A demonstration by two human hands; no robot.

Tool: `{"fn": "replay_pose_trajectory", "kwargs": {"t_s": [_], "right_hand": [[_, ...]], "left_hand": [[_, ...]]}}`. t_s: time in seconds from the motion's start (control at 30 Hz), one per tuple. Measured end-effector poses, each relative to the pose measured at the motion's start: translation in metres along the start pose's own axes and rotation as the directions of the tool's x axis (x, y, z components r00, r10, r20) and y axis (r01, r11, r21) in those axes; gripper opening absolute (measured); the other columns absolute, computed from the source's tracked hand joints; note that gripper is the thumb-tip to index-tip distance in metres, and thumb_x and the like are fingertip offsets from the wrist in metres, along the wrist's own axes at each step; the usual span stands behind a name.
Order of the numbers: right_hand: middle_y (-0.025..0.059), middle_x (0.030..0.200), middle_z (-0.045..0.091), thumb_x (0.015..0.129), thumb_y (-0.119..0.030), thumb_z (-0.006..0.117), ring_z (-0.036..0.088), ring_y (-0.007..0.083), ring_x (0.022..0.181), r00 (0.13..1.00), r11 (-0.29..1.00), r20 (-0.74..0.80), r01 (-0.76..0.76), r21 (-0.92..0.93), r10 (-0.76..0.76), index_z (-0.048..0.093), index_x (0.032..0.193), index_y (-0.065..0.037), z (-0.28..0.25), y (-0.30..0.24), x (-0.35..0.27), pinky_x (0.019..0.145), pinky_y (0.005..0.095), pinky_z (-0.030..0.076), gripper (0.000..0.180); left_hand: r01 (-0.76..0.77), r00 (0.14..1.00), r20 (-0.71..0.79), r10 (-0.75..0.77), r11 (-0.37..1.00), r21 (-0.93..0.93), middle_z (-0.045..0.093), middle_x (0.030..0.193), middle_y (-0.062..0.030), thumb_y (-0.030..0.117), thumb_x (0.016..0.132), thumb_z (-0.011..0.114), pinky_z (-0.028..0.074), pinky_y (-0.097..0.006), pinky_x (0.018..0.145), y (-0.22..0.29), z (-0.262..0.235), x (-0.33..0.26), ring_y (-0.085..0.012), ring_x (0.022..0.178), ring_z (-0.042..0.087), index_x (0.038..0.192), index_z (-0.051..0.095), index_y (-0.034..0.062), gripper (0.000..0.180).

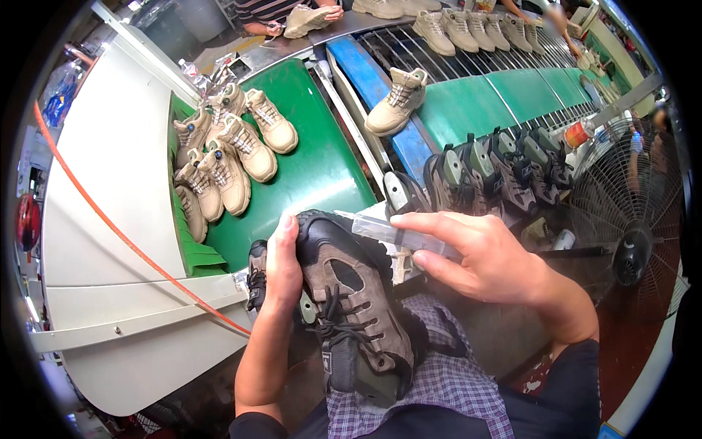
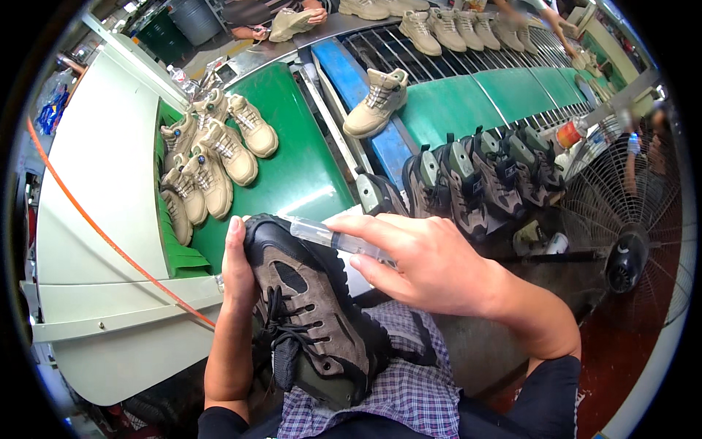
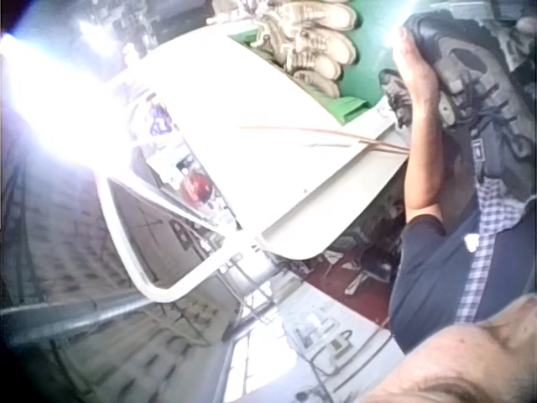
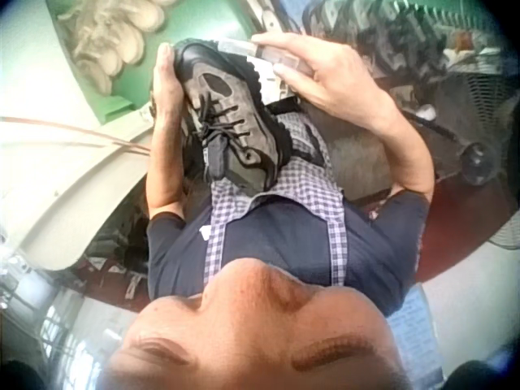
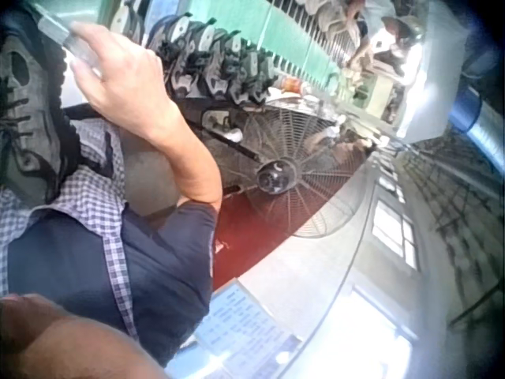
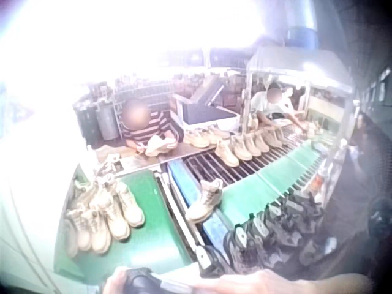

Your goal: The person applies a liquid substance along the seams and edges of shoes using a syringe and a flat tool while the shoes are on an assembly line.

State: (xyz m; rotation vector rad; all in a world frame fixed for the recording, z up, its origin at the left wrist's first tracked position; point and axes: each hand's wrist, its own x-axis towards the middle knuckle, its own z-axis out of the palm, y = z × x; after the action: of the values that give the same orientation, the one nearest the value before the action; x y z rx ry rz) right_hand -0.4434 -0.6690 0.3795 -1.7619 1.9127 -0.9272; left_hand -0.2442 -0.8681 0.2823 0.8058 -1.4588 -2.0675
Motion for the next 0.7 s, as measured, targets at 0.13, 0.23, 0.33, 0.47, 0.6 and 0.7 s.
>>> {"fn": "replay_pose_trajectory", "kwargs": {"t_s": [0.13, 0.23, 0.33, 0.47, 0.6, 0.7], "right_hand": [[0.0095, 0.088, 0.068, 0.092, -0.02, 0.067, 0.069, 0.0292, 0.069, 0.999, 0.991, 0.041, 0.013, -0.135, -0.008, 0.059, 0.132, -0.015, -0.003, -0.002, 0.005, 0.058, 0.039, 0.056, 0.041], [0.0088, 0.087, 0.067, 0.092, -0.021, 0.067, 0.069, 0.0283, 0.067, 0.998, 0.984, 0.064, 0.035, -0.177, -0.024, 0.06, 0.132, -0.015, -0.005, -0.002, 0.007, 0.055, 0.0385, 0.055, 0.04], [0.0087, 0.086, 0.067, 0.092, -0.021, 0.067, 0.069, 0.0282, 0.066, 0.996, 0.978, 0.084, 0.057, -0.201, -0.041, 0.06, 0.131, -0.014, -0.007, -0.003, 0.009, 0.055, 0.0384, 0.055, 0.04], [0.0082, 0.086, 0.067, 0.09, -0.02, 0.068, 0.069, 0.0278, 0.066, 0.994, 0.968, 0.086, 0.088, -0.235, -0.07, 0.061, 0.13, -0.012, -0.008, -0.003, 0.012, 0.055, 0.038, 0.056, 0.041], [0.0079, 0.084, 0.067, 0.089, -0.018, 0.069, 0.069, 0.0269, 0.064, 0.989, 0.942, 0.068, 0.144, -0.302, -0.129, 0.061, 0.127, -0.009, -0.011, -0.008, 0.017, 0.054, 0.0365, 0.056, 0.041], [0.0085, 0.081, 0.066, 0.088, -0.017, 0.069, 0.068, 0.0254, 0.062, 0.986, 0.914, 0.077, 0.166, -0.37, -0.148, 0.062, 0.125, -0.008, -0.013, -0.012, 0.017, 0.052, 0.0342, 0.055, 0.039]], "left_hand": [[0.013, 1.0, 0.026, -0.013, 1.0, 0.021, 0.069, 0.097, -0.0124, 0.05, 0.107, 0.037, 0.056, -0.033, 0.081, -0.003, -0.001, 0.0, -0.0203, 0.085, 0.068, 0.107, 0.061, 0.0014, 0.054], [0.005, 0.999, 0.032, -0.006, 1.0, 0.027, 0.07, 0.099, -0.0133, 0.05, 0.107, 0.036, 0.056, -0.033, 0.081, -0.004, 0.002, 0.001, -0.0206, 0.086, 0.068, 0.108, 0.061, 0.0009, 0.054], [0.004, 0.999, 0.038, -0.005, 1.0, 0.024, 0.07, 0.1, -0.014, 0.049, 0.107, 0.036, 0.056, -0.033, 0.082, -0.001, 0.005, 0.001, -0.0209, 0.087, 0.069, 0.107, 0.06, 0.0007, 0.054], [-0.016, 0.999, 0.037, 0.014, 0.999, 0.044, 0.07, 0.1, -0.0135, 0.049, 0.107, 0.036, 0.056, -0.033, 0.082, 0.001, 0.008, 0.001, -0.0201, 0.087, 0.068, 0.107, 0.06, 0.0009, 0.054], [-0.03, 0.999, 0.016, 0.029, 0.998, 0.056, 0.069, 0.098, -0.0123, 0.049, 0.107, 0.037, 0.056, -0.032, 0.08, 0.002, 0.011, 0.001, -0.0188, 0.085, 0.068, 0.107, 0.06, 0.0014, 0.053], [-0.027, 1.0, 0.012, 0.027, 0.998, 0.053, 0.069, 0.097, -0.0119, 0.049, 0.107, 0.037, 0.056, -0.032, 0.08, 0.002, 0.011, 0.003, -0.0185, 0.084, 0.067, 0.107, 0.06, 0.0017, 0.053]]}}
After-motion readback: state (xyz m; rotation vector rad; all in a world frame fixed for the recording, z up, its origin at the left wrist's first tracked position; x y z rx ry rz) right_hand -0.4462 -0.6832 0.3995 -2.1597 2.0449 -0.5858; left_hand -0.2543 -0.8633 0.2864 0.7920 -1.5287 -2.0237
